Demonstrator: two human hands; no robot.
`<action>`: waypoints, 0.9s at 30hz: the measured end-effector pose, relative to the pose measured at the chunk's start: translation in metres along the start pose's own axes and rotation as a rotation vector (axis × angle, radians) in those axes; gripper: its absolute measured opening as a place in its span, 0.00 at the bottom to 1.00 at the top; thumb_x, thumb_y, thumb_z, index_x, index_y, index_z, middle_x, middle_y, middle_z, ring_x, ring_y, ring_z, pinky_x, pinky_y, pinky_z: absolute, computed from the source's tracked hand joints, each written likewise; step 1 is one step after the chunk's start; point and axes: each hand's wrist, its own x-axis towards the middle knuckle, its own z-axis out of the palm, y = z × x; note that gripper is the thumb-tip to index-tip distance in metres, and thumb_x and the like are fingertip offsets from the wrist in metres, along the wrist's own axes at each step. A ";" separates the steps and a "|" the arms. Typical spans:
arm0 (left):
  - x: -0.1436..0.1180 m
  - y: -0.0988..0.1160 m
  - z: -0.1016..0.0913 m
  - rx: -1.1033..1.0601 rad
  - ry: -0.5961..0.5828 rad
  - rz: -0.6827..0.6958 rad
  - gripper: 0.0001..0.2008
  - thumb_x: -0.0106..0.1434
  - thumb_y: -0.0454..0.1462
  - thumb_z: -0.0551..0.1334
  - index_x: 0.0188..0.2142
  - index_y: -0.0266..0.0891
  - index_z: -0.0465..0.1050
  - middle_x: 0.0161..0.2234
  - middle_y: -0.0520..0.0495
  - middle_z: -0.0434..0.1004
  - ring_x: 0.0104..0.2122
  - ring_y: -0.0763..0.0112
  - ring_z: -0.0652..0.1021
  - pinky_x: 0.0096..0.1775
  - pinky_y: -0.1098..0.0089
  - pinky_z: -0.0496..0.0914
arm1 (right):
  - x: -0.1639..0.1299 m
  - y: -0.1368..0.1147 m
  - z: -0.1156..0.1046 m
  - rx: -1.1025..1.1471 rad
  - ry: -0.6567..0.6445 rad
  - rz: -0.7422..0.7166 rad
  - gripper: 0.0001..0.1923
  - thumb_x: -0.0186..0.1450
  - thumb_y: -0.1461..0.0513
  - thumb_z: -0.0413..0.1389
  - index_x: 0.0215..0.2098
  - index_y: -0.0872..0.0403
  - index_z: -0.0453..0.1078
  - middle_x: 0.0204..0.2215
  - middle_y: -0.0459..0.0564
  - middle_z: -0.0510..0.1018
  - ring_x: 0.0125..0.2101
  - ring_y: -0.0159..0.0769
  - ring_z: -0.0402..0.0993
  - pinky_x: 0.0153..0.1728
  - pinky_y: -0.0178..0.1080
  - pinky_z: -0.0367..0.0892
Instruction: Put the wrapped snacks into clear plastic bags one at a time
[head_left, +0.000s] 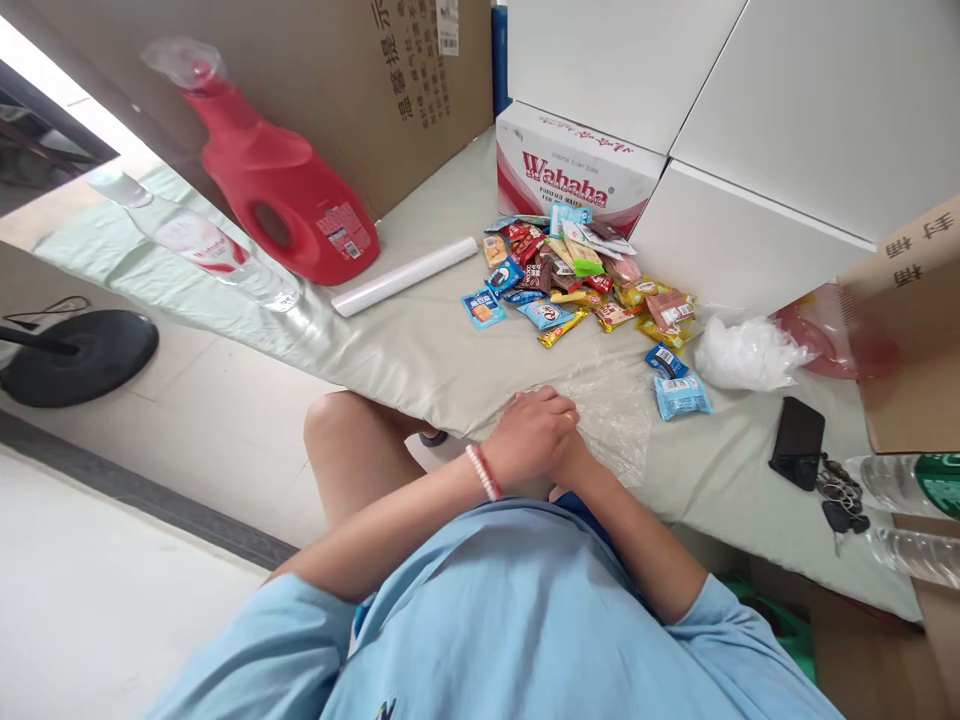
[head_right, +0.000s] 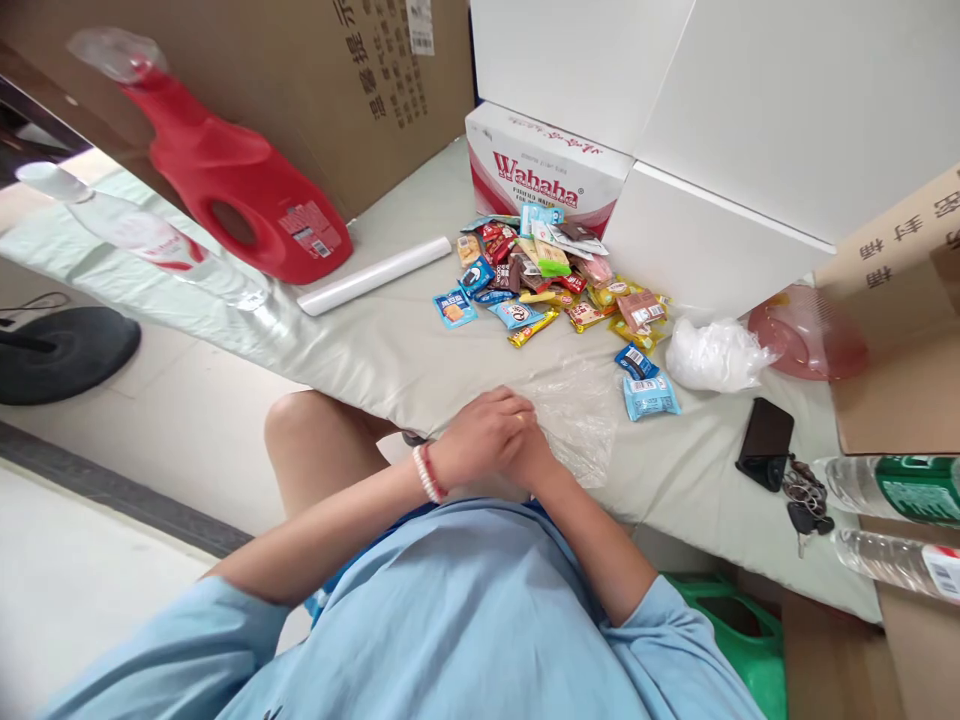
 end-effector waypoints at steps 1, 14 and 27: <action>0.013 -0.005 0.008 -0.009 -0.003 -0.006 0.19 0.73 0.37 0.50 0.53 0.42 0.78 0.60 0.41 0.76 0.59 0.59 0.74 0.59 0.59 0.69 | -0.001 0.001 -0.002 0.001 -0.010 0.001 0.26 0.73 0.62 0.53 0.69 0.57 0.64 0.67 0.60 0.67 0.69 0.52 0.58 0.69 0.56 0.55; -0.002 -0.054 0.056 0.078 0.142 -0.236 0.32 0.74 0.53 0.48 0.72 0.45 0.57 0.75 0.40 0.50 0.73 0.52 0.54 0.69 0.35 0.38 | -0.079 0.027 -0.057 0.316 0.005 -0.039 0.17 0.74 0.58 0.52 0.58 0.45 0.75 0.59 0.53 0.77 0.60 0.43 0.72 0.60 0.51 0.70; -0.002 -0.058 0.055 0.018 0.163 -0.218 0.31 0.74 0.54 0.48 0.71 0.47 0.58 0.74 0.41 0.52 0.73 0.52 0.55 0.69 0.34 0.37 | 0.178 0.129 -0.162 -0.298 0.339 0.176 0.26 0.68 0.60 0.57 0.63 0.57 0.69 0.57 0.63 0.72 0.56 0.54 0.67 0.58 0.54 0.64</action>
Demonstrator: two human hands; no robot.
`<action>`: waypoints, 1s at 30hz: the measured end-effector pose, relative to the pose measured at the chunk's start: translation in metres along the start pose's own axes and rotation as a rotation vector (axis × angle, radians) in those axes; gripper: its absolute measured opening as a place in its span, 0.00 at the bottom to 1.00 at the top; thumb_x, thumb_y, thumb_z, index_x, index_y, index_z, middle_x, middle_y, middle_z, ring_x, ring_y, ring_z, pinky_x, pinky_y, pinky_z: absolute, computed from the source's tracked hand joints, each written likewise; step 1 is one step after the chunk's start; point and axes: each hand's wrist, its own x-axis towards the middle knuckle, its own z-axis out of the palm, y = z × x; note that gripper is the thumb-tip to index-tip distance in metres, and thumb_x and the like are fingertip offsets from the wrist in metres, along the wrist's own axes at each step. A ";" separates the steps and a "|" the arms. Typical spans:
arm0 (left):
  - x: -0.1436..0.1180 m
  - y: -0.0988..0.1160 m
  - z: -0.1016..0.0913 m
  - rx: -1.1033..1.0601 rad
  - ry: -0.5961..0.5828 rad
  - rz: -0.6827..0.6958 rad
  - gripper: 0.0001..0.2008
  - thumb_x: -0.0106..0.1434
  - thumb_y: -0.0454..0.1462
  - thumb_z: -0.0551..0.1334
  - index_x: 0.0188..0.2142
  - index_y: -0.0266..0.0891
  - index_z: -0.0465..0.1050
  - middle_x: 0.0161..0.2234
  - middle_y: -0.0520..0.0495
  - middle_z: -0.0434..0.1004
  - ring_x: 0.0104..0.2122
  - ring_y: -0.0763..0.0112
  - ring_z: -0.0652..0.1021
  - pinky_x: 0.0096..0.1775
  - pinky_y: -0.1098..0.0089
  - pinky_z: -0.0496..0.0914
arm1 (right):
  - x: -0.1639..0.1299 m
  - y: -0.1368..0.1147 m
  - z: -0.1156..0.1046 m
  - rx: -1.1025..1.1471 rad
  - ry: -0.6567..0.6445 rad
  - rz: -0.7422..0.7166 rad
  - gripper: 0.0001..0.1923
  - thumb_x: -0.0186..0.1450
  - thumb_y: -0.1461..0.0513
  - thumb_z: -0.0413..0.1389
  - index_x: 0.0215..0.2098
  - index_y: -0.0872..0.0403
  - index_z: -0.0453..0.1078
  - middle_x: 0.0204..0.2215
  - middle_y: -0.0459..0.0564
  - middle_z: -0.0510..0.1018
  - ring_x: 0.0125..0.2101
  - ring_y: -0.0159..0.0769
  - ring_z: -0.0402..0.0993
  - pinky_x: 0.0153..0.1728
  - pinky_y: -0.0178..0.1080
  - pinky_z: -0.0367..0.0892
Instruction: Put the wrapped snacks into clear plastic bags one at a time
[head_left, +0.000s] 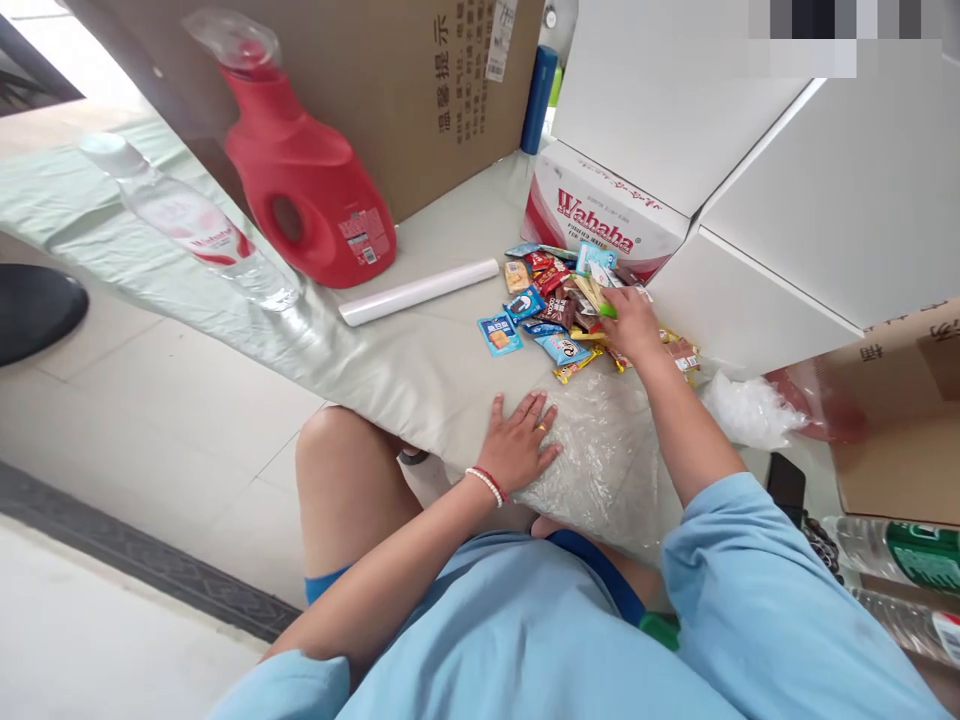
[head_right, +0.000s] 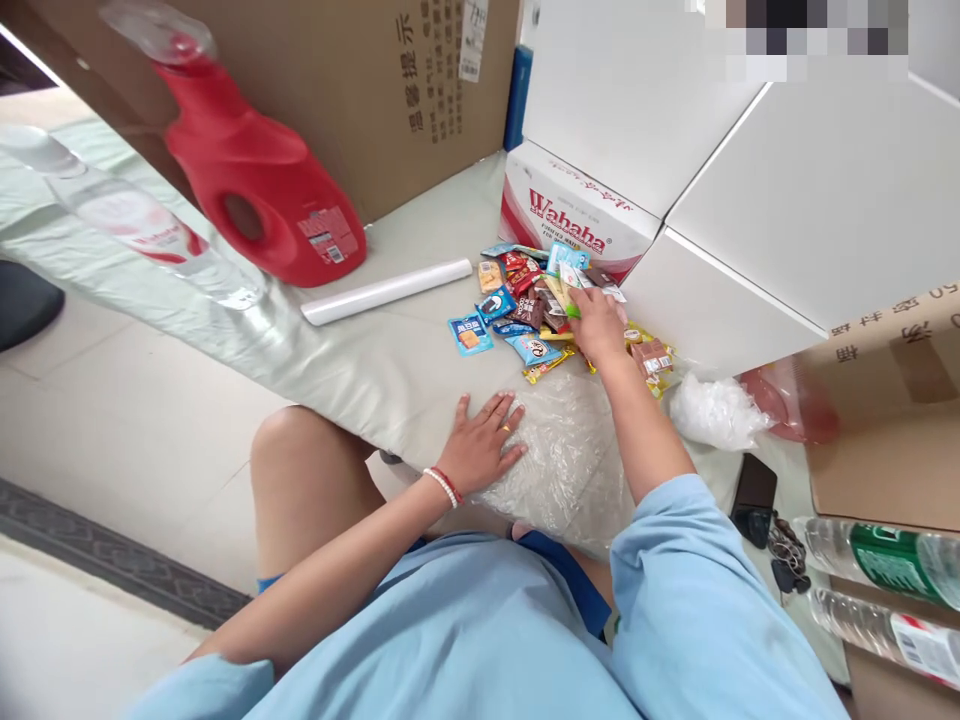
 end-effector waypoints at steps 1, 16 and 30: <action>0.000 0.000 0.000 -0.007 0.000 -0.001 0.31 0.74 0.54 0.49 0.71 0.47 0.58 0.74 0.41 0.52 0.73 0.52 0.55 0.69 0.34 0.37 | 0.001 0.002 -0.004 -0.013 0.010 0.000 0.22 0.69 0.62 0.54 0.60 0.57 0.72 0.54 0.62 0.74 0.54 0.53 0.68 0.57 0.54 0.64; 0.000 -0.002 0.004 -0.036 0.002 0.011 0.33 0.73 0.53 0.51 0.72 0.43 0.57 0.75 0.38 0.50 0.73 0.48 0.53 0.68 0.31 0.34 | -0.246 -0.033 -0.014 0.690 -0.104 0.648 0.29 0.61 0.37 0.59 0.40 0.53 0.73 0.35 0.54 0.77 0.34 0.44 0.76 0.33 0.48 0.78; 0.003 0.000 0.003 0.028 -0.050 0.001 0.39 0.69 0.55 0.55 0.73 0.42 0.54 0.75 0.39 0.47 0.73 0.46 0.52 0.68 0.33 0.35 | -0.199 -0.047 -0.020 0.201 -0.442 0.012 0.27 0.66 0.62 0.62 0.63 0.50 0.68 0.57 0.56 0.75 0.55 0.47 0.73 0.53 0.44 0.69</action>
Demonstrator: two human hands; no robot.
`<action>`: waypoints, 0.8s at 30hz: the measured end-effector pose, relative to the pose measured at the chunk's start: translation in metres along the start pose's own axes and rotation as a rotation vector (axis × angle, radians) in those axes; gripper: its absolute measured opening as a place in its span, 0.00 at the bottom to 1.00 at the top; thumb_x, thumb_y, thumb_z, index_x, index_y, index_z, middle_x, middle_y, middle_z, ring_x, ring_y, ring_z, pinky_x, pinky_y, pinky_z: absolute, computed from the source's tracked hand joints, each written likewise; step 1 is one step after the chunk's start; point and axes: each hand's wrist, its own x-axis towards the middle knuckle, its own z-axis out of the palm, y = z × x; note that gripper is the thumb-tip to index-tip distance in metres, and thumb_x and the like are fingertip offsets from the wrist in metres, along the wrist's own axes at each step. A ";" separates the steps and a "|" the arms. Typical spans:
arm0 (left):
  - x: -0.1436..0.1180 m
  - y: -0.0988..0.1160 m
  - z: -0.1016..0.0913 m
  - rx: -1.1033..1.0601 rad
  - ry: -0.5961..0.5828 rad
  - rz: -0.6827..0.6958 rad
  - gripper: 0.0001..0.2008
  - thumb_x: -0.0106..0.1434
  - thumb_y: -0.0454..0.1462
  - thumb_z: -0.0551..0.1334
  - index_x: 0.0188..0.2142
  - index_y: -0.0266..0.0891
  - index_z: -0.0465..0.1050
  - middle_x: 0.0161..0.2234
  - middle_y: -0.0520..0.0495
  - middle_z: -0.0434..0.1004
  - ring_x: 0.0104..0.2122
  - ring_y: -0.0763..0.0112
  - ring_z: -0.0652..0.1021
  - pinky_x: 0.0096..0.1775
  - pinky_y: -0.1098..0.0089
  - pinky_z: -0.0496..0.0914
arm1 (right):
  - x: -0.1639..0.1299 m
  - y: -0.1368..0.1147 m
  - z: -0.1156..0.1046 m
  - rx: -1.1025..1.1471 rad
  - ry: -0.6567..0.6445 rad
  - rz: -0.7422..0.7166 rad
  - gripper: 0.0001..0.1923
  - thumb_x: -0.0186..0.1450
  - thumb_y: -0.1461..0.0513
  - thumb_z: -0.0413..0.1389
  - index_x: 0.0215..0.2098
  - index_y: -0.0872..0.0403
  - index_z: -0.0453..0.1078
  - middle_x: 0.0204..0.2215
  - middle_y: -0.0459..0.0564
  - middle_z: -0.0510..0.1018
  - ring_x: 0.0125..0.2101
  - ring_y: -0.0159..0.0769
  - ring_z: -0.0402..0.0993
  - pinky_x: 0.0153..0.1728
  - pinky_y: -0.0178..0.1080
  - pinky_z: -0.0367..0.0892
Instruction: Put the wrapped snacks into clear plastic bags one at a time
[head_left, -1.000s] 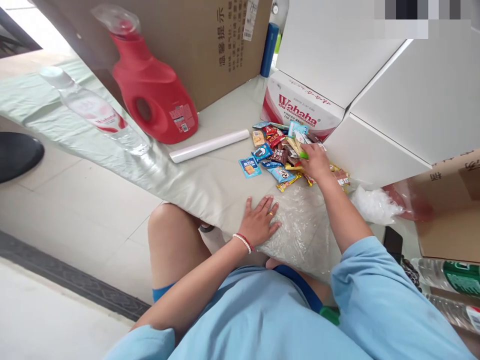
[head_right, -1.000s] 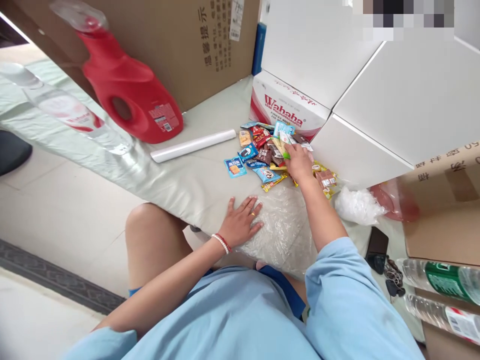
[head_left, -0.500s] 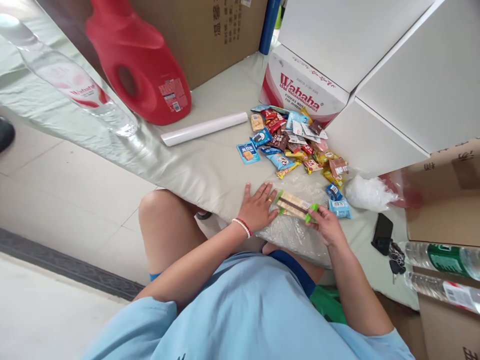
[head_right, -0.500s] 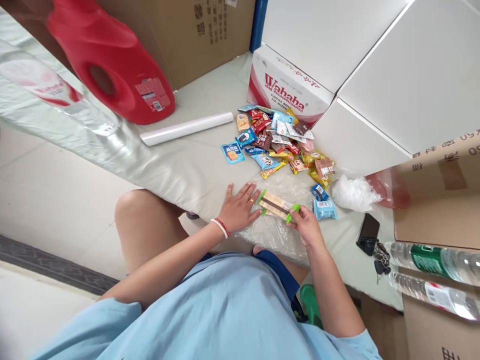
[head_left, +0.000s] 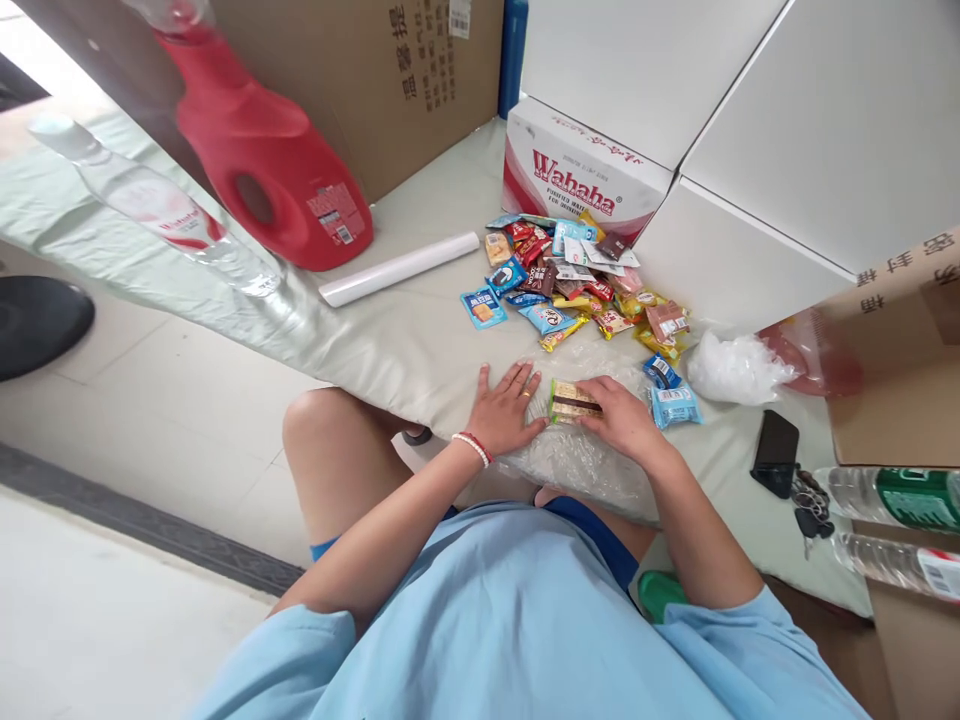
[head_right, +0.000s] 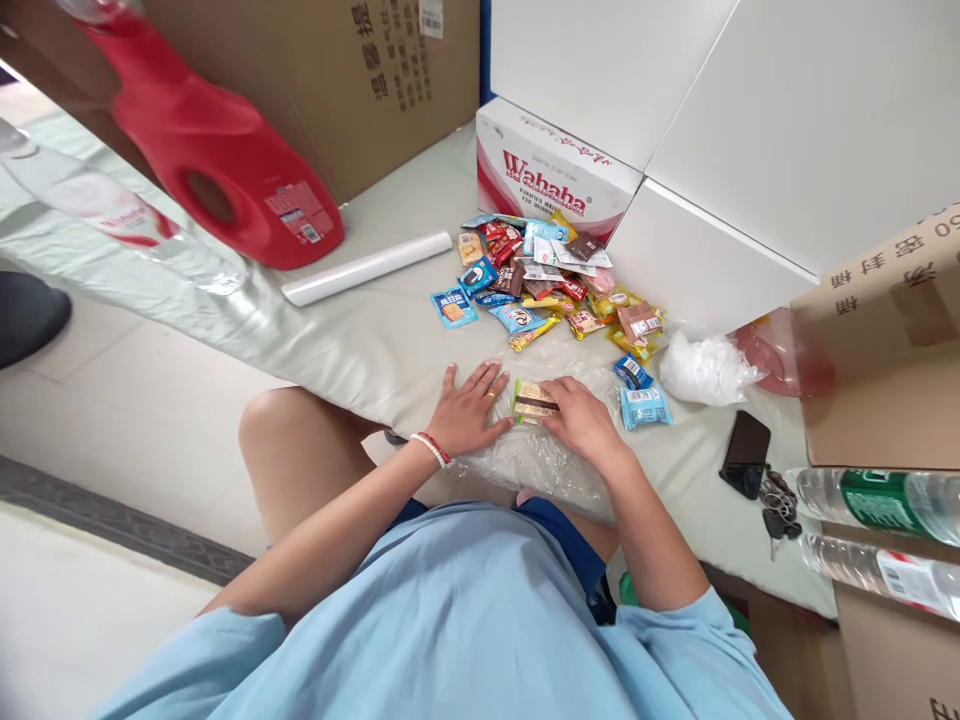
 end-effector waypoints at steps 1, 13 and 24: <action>0.000 0.000 0.000 0.003 -0.003 0.000 0.39 0.69 0.56 0.55 0.73 0.43 0.54 0.75 0.39 0.47 0.73 0.46 0.52 0.68 0.33 0.35 | -0.003 0.003 0.000 -0.001 -0.008 -0.015 0.29 0.66 0.62 0.62 0.65 0.50 0.66 0.58 0.55 0.74 0.56 0.47 0.72 0.53 0.44 0.69; 0.000 0.000 0.001 0.029 -0.009 0.000 0.38 0.70 0.56 0.54 0.73 0.43 0.54 0.75 0.40 0.46 0.73 0.49 0.53 0.68 0.33 0.33 | -0.016 0.009 -0.005 -0.028 -0.002 0.078 0.29 0.65 0.61 0.62 0.64 0.52 0.66 0.56 0.57 0.75 0.54 0.48 0.73 0.52 0.43 0.68; -0.015 -0.028 -0.018 -0.202 -0.064 0.089 0.37 0.68 0.48 0.55 0.74 0.41 0.49 0.76 0.37 0.42 0.74 0.52 0.53 0.69 0.38 0.40 | -0.034 0.008 0.004 0.139 0.062 -0.037 0.36 0.67 0.57 0.64 0.70 0.49 0.59 0.67 0.61 0.62 0.65 0.52 0.63 0.62 0.52 0.64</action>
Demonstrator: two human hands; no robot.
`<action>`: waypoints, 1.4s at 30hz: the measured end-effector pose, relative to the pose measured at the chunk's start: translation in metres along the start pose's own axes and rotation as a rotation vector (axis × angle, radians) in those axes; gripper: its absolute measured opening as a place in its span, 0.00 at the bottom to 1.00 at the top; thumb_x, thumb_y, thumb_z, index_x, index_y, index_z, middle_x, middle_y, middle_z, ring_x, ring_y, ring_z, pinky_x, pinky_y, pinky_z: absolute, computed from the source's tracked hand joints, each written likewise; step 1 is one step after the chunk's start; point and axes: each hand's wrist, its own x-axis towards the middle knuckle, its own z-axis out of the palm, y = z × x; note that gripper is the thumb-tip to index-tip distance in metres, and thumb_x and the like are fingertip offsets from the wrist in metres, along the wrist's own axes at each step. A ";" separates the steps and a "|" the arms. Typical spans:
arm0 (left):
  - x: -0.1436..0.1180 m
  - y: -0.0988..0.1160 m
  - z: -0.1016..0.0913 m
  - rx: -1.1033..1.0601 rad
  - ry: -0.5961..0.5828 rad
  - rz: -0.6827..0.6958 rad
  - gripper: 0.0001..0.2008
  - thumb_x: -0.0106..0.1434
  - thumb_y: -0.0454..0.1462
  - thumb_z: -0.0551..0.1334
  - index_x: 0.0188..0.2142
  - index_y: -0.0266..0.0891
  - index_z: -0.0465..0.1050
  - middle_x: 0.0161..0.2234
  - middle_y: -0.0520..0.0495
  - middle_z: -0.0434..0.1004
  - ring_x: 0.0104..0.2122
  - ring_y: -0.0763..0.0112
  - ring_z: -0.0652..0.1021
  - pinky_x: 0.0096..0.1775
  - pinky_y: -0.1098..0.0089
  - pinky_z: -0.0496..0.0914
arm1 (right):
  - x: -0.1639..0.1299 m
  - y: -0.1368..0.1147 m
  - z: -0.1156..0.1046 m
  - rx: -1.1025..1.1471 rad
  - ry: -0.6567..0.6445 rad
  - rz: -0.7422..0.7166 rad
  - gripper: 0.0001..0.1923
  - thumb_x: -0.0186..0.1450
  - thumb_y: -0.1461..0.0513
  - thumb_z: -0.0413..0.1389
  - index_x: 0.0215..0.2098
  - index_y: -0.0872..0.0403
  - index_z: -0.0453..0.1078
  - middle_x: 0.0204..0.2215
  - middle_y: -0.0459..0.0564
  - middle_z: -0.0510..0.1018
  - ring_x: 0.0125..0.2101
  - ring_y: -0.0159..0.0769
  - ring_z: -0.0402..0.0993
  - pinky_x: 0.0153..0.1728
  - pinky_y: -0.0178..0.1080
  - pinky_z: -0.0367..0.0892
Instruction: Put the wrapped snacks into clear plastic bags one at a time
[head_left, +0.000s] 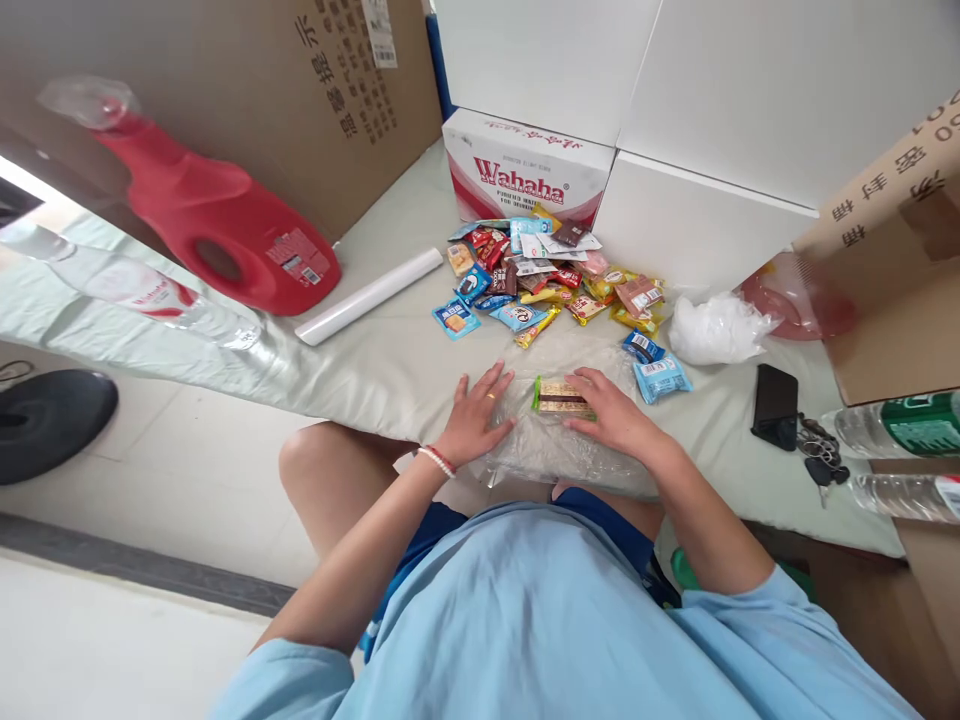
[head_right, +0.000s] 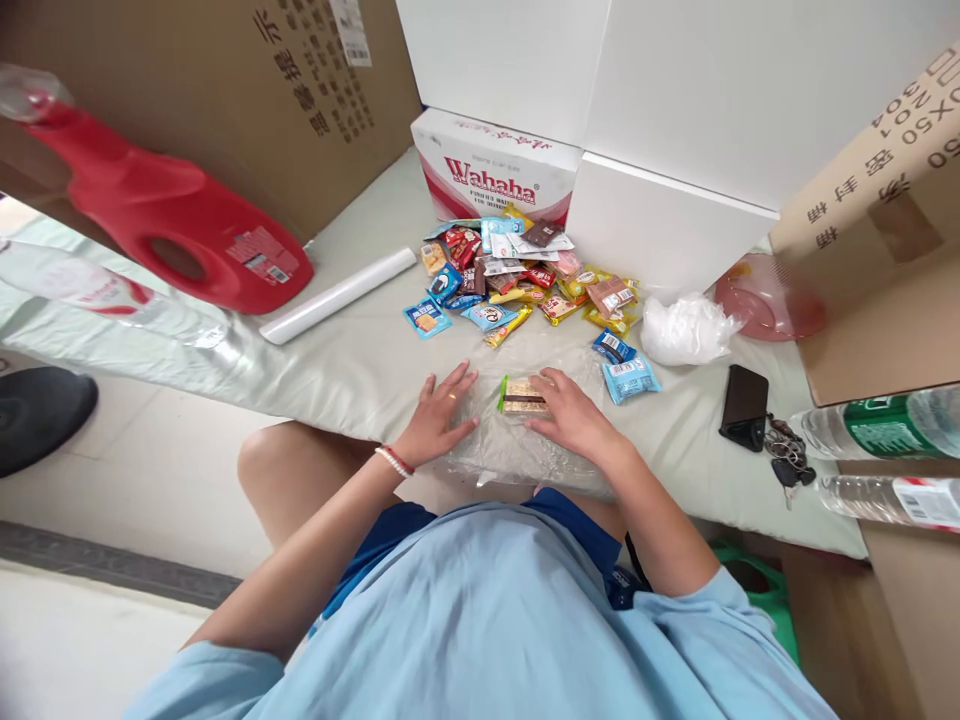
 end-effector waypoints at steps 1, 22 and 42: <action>-0.009 -0.006 -0.006 -0.047 -0.030 0.066 0.37 0.67 0.46 0.56 0.73 0.42 0.51 0.76 0.38 0.43 0.74 0.52 0.53 0.70 0.39 0.41 | -0.016 0.005 -0.001 0.048 0.023 -0.068 0.38 0.67 0.55 0.64 0.71 0.47 0.57 0.68 0.59 0.61 0.66 0.50 0.61 0.65 0.53 0.62; 0.054 -0.019 -0.001 -0.153 0.343 -0.271 0.05 0.61 0.40 0.64 0.34 0.42 0.76 0.42 0.40 0.79 0.51 0.50 0.75 0.56 0.50 0.68 | -0.007 0.082 -0.037 -0.062 0.058 0.351 0.09 0.69 0.60 0.55 0.40 0.54 0.76 0.37 0.54 0.82 0.37 0.43 0.76 0.40 0.40 0.67; 0.058 0.073 0.023 0.185 0.048 0.065 0.17 0.74 0.37 0.53 0.55 0.44 0.77 0.38 0.41 0.76 0.45 0.54 0.73 0.44 0.56 0.64 | 0.087 0.044 -0.034 0.067 -0.117 -0.006 0.17 0.66 0.61 0.54 0.49 0.53 0.80 0.28 0.44 0.79 0.30 0.35 0.72 0.33 0.34 0.64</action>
